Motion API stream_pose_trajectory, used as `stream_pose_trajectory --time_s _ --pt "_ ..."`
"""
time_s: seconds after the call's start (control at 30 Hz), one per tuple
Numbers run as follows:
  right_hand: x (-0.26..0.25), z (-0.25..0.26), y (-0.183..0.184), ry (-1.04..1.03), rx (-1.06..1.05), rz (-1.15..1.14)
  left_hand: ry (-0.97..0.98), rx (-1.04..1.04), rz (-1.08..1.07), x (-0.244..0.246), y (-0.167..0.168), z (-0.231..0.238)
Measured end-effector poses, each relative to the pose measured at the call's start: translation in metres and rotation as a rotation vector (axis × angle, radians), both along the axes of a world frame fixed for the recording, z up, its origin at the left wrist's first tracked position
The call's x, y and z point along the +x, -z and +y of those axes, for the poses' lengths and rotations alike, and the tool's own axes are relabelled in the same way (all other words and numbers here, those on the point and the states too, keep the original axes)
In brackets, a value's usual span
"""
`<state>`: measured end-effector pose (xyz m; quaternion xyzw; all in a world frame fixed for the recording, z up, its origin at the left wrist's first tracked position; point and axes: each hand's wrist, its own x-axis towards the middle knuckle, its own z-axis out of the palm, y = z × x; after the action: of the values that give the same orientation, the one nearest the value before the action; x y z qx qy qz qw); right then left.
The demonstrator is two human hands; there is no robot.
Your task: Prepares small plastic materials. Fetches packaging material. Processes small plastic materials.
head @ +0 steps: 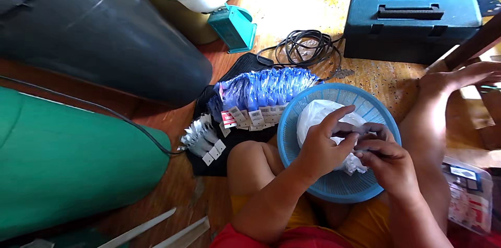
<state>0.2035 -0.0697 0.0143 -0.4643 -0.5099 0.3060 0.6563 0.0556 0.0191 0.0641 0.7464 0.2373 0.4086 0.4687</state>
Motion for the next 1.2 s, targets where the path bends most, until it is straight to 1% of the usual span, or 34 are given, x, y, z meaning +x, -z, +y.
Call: stream_pose_trajectory --time_s 0.07,0.23,0.4,0.53,0.73,0.83,0.97,1.07,1.13,1.2 --pt "0.005 0.001 0.001 -0.054 0.063 0.089 0.021 0.039 0.012 0.000 -0.001 -0.001" --pt "0.003 0.002 0.000 -0.055 0.108 0.280 0.075 0.057 0.032 0.004 -0.003 -0.005" --pt "-0.001 0.005 0.001 -0.027 0.098 0.356 0.099 0.030 0.071 0.005 -0.005 -0.008" --pt "-0.007 0.007 0.001 0.038 0.093 0.424 0.095 0.042 0.081 0.005 -0.003 -0.008" --pt "-0.014 0.010 0.001 0.085 0.100 0.450 0.075 0.142 0.110 0.004 0.000 -0.006" --pt "-0.013 0.009 -0.001 0.043 0.040 0.479 0.072 0.208 0.130 0.002 0.002 -0.004" --pt "-0.006 0.006 0.002 0.042 0.021 0.351 0.055 0.223 0.142 0.002 0.007 -0.003" --pt "-0.006 0.004 0.002 0.067 0.027 0.274 -0.036 0.231 0.291 0.004 0.013 -0.004" --pt "-0.002 0.004 0.002 0.050 0.087 0.265 -0.066 0.251 0.425 0.003 0.017 -0.001" --pt "0.005 0.003 0.000 0.013 0.176 0.279 -0.055 0.186 0.572 -0.003 0.019 0.008"
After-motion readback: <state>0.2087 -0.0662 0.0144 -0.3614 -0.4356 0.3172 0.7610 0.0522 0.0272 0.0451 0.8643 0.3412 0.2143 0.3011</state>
